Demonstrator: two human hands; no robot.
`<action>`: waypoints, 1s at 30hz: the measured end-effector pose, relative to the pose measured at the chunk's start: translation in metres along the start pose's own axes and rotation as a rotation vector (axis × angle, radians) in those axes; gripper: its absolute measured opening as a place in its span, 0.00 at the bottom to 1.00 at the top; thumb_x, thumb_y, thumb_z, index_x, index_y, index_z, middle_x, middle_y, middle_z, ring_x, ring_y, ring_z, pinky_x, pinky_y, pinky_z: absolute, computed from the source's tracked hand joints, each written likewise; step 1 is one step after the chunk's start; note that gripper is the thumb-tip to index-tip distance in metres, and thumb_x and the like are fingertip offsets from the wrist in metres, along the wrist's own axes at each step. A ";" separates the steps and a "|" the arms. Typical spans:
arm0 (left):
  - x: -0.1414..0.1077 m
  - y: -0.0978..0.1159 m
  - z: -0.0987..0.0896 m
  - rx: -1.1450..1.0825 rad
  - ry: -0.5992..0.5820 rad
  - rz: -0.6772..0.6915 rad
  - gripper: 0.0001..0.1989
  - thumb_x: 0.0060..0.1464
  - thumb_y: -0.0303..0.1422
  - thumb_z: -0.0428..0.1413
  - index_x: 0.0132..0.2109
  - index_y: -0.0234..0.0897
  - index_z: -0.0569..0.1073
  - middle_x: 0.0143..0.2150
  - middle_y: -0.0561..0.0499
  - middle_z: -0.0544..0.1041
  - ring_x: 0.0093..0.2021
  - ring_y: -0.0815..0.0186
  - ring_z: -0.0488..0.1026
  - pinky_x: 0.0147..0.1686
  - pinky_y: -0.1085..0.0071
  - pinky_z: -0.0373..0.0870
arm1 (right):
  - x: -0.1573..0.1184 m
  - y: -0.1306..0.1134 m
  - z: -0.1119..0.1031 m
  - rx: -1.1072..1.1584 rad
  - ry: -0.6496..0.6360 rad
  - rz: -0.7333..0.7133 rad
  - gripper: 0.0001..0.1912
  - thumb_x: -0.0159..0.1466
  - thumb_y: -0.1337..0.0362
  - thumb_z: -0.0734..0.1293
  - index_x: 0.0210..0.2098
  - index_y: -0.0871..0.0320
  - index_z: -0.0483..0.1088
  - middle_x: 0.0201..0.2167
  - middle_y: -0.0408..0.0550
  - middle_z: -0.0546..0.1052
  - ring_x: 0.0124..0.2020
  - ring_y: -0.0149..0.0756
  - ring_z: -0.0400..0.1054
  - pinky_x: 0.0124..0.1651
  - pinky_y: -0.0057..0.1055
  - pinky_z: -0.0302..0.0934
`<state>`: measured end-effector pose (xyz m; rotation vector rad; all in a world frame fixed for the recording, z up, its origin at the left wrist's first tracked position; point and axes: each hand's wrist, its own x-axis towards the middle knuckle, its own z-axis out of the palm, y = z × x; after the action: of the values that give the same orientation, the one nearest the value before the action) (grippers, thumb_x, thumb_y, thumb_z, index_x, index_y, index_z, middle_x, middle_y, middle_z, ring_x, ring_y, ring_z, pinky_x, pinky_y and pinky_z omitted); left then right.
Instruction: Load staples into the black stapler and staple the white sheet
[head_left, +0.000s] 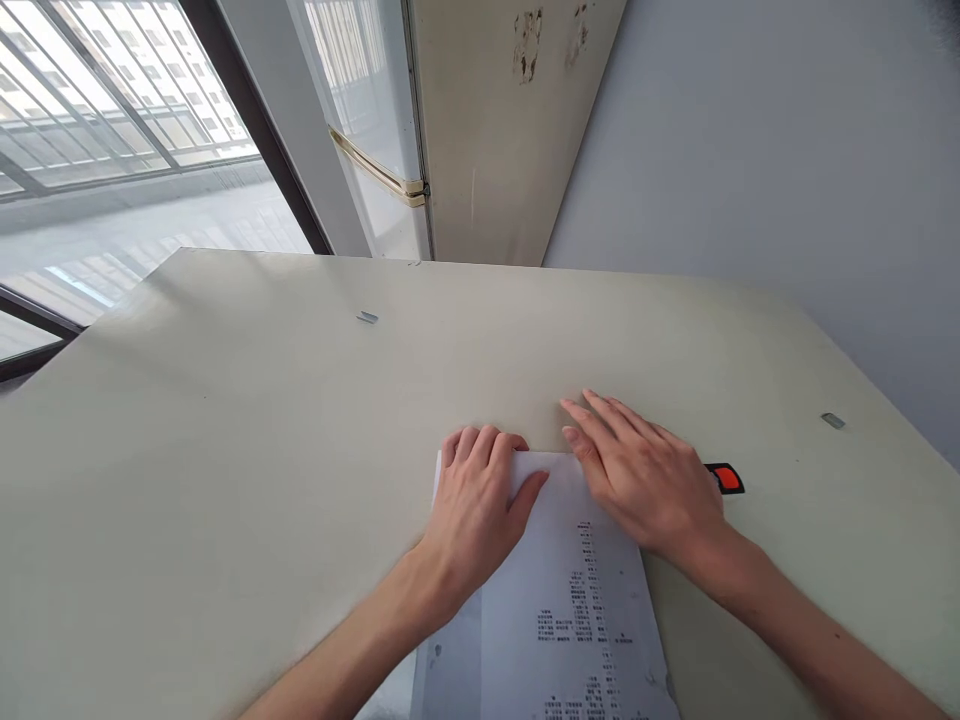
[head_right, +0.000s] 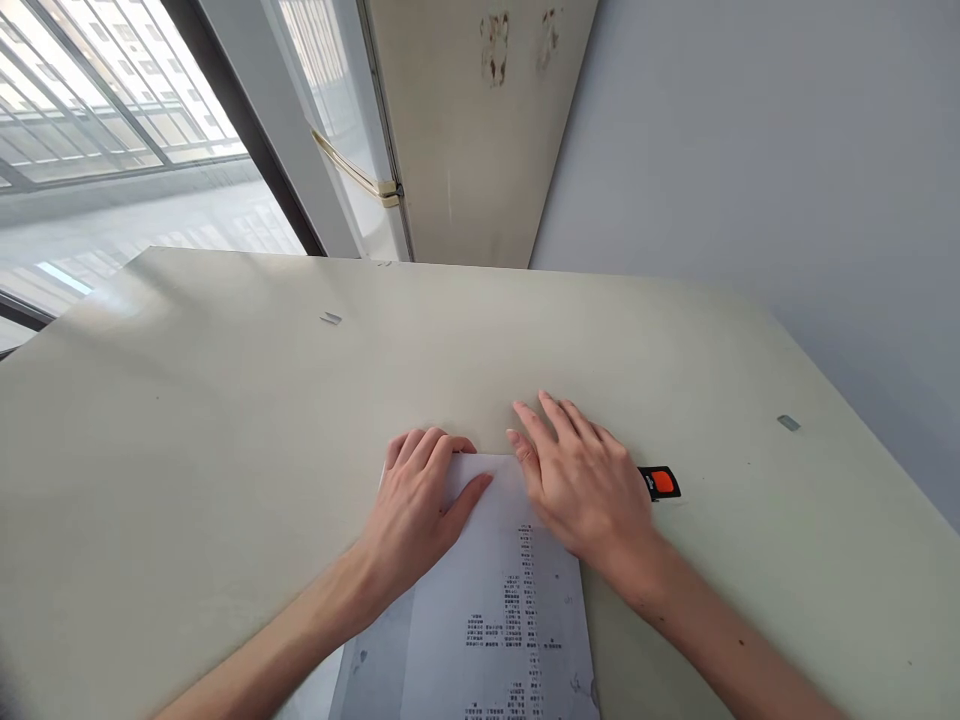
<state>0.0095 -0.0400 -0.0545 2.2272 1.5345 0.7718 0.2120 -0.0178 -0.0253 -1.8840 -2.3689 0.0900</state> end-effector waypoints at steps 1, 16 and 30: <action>0.000 0.000 0.000 -0.003 -0.002 0.002 0.07 0.70 0.37 0.57 0.50 0.42 0.69 0.45 0.50 0.77 0.46 0.58 0.71 0.56 0.53 0.66 | 0.000 0.002 -0.005 0.064 -0.025 0.023 0.28 0.79 0.51 0.50 0.69 0.49 0.70 0.71 0.48 0.70 0.70 0.51 0.67 0.65 0.55 0.69; 0.000 -0.011 -0.008 0.024 0.007 0.002 0.06 0.71 0.38 0.56 0.49 0.42 0.68 0.46 0.51 0.77 0.47 0.58 0.72 0.56 0.54 0.64 | -0.012 0.015 -0.028 0.597 -0.061 0.150 0.28 0.79 0.44 0.49 0.62 0.45 0.73 0.69 0.41 0.73 0.70 0.49 0.67 0.72 0.53 0.61; -0.001 -0.016 -0.016 0.057 0.021 -0.013 0.05 0.71 0.38 0.55 0.48 0.43 0.68 0.46 0.51 0.78 0.47 0.58 0.72 0.56 0.54 0.64 | -0.018 0.015 -0.028 0.559 -0.037 0.089 0.28 0.79 0.46 0.48 0.57 0.47 0.75 0.59 0.45 0.81 0.61 0.49 0.75 0.60 0.47 0.72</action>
<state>-0.0124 -0.0362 -0.0506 2.2543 1.5981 0.7595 0.2336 -0.0324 -0.0004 -1.7080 -1.9893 0.7163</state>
